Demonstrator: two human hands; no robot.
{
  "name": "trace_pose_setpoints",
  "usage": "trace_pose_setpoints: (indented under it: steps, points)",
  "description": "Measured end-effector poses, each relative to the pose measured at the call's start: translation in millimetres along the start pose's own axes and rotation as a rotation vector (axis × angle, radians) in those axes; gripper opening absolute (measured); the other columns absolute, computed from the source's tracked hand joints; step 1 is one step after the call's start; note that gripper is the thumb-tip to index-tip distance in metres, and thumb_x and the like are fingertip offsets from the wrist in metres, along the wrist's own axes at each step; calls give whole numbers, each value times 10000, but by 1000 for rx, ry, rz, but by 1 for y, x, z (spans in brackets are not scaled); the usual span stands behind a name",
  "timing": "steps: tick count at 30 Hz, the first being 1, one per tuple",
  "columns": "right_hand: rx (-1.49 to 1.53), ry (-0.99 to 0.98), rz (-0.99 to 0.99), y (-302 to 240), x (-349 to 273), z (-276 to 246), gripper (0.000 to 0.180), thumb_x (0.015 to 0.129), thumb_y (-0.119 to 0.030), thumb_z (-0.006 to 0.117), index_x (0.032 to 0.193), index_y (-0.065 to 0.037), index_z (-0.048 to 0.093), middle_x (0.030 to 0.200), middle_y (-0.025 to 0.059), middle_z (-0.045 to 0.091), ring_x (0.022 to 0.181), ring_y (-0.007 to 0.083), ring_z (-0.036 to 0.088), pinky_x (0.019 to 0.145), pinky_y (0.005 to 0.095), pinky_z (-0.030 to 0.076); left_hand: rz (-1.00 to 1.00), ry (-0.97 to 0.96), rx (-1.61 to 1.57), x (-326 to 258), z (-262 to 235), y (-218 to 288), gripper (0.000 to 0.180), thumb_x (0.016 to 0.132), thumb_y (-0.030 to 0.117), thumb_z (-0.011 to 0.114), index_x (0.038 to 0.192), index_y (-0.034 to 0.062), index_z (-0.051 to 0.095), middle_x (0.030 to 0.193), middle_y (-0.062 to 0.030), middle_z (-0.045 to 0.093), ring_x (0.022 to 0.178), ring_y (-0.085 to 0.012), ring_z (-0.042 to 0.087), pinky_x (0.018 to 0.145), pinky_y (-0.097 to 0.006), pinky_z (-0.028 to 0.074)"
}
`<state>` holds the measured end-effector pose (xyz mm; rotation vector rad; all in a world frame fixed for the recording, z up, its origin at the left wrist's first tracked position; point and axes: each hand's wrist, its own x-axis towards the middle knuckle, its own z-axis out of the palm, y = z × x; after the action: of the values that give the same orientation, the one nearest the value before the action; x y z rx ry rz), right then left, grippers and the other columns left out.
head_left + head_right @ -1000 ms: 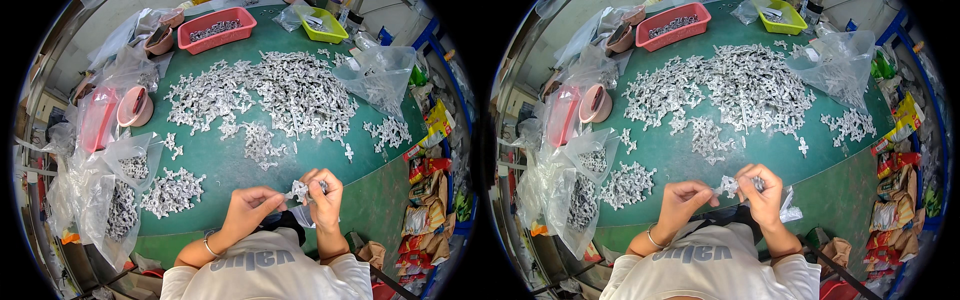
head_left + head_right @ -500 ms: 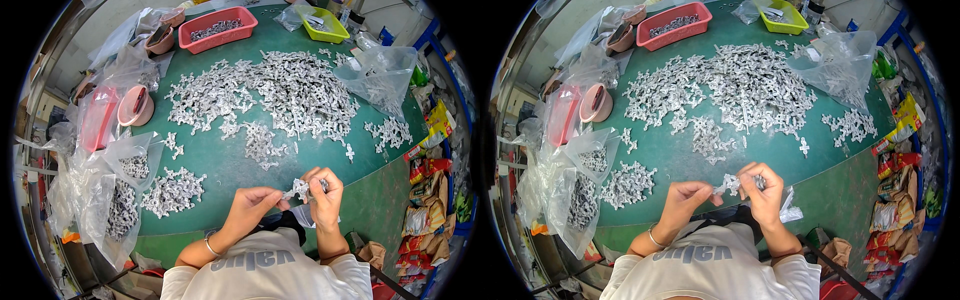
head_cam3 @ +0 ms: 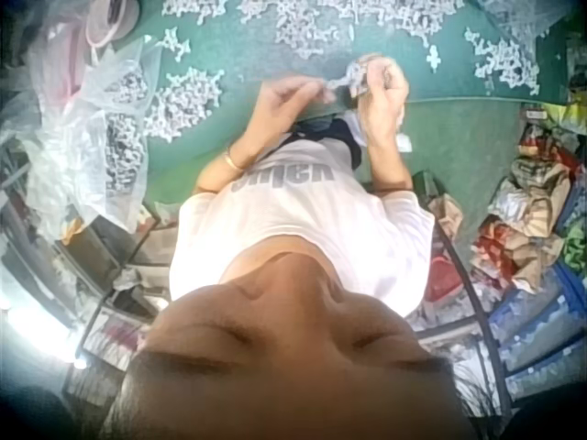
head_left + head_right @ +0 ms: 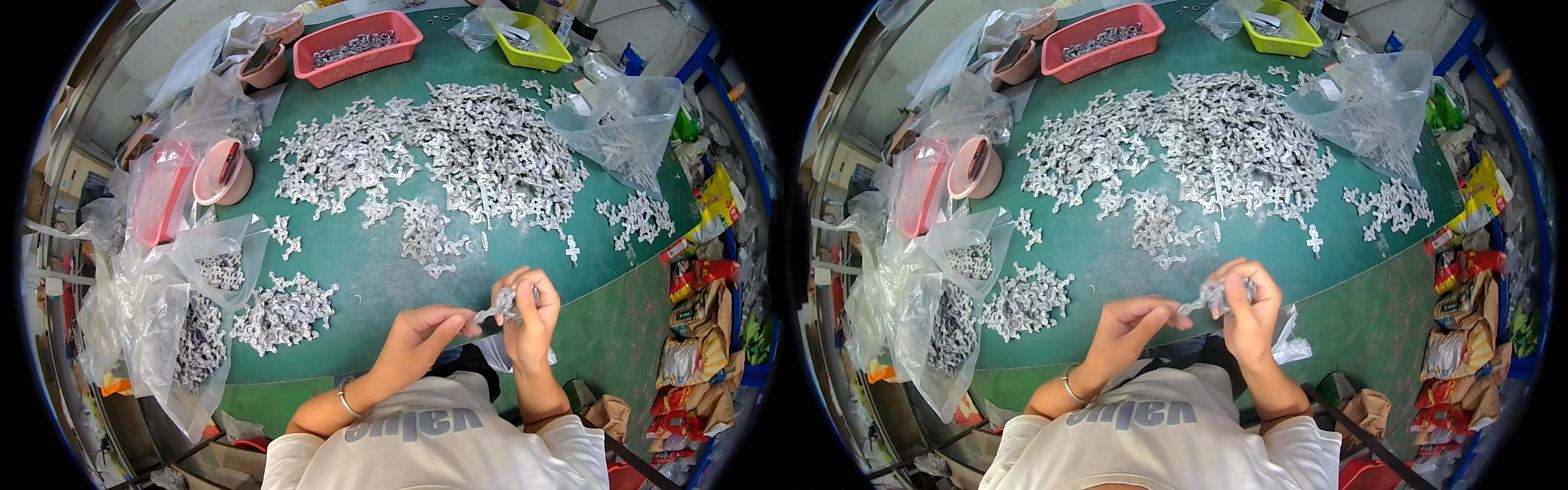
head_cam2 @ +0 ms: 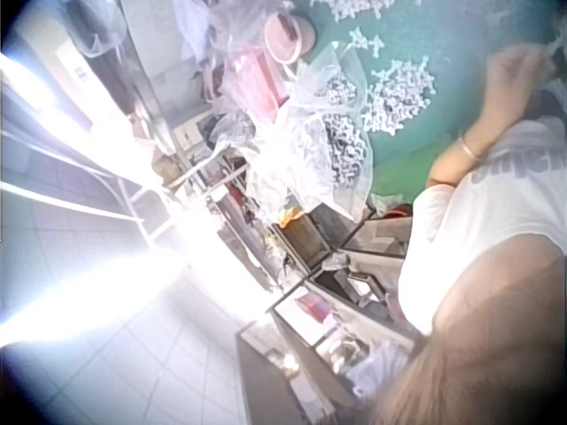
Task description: The person sorts through a pile of small cross-shaped metal components on a workbench, picking them up one by one, turning them over, and placing some into a plastic bag.
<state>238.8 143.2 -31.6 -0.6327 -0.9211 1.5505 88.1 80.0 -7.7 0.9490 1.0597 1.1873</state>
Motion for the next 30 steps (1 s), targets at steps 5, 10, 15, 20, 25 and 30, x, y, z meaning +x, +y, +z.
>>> trace_pose_setpoints:
  steps: [5, 10, 15, 20, 25, 30]
  points:
    - [167, 131, 176, 6, 5, -6, 202, 903, -198, 500, 782, -38, 480, 749, 64, 484, 611, 151, 498, 424, 201, 360, -40, 48, -13, 6, -8, -13, 191, 887, 75, 506, 1000, -41, 608, 875, -97, 639, 817, -142, 590, 754, -271, 470]
    - [398, 243, 397, 5, 7, -11, 219, 917, -273, 470, 833, -71, 493, 775, 69, 502, 674, 174, 517, 493, 234, 421, 187, 214, 669, 21, -18, -36, 229, 779, 51, 611, 1004, 11, 592, 936, -91, 587, 899, -234, 545, 774, -335, 428]
    - [627, 99, 500, 9, 13, -21, 222, 920, -300, 446, 941, -88, 506, 797, 61, 492, 717, 201, 517, 546, 262, 461, 220, 306, 1204, 41, -29, -65, 382, 695, 67, 666, 1056, 55, 541, 986, -91, 504, 934, -297, 457, 775, -374, 358]
    - [471, 57, 485, 22, 14, -28, 136, 891, -197, 509, 937, -69, 495, 769, 53, 463, 711, 185, 511, 574, 281, 504, 284, 333, 1292, 49, -39, -76, 338, 685, 101, 675, 998, 44, 559, 969, -92, 512, 898, -268, 473, 737, -366, 343]
    - [257, -44, 446, 32, 15, -35, 78, 846, -90, 565, 886, -39, 522, 739, 42, 504, 654, 161, 531, 545, 278, 504, 307, 326, 1236, 50, -40, -75, 293, 673, 81, 686, 938, 29, 572, 955, -93, 521, 886, -270, 492, 726, -368, 366]
    - [-49, -30, 467, 32, 15, -28, 181, 824, -61, 593, 986, 16, 566, 696, 44, 537, 567, 115, 515, 471, 226, 424, 407, 320, 989, 46, -44, -74, 272, 684, 43, 673, 937, -5, 583, 926, -112, 515, 852, -285, 515, 715, -365, 410]
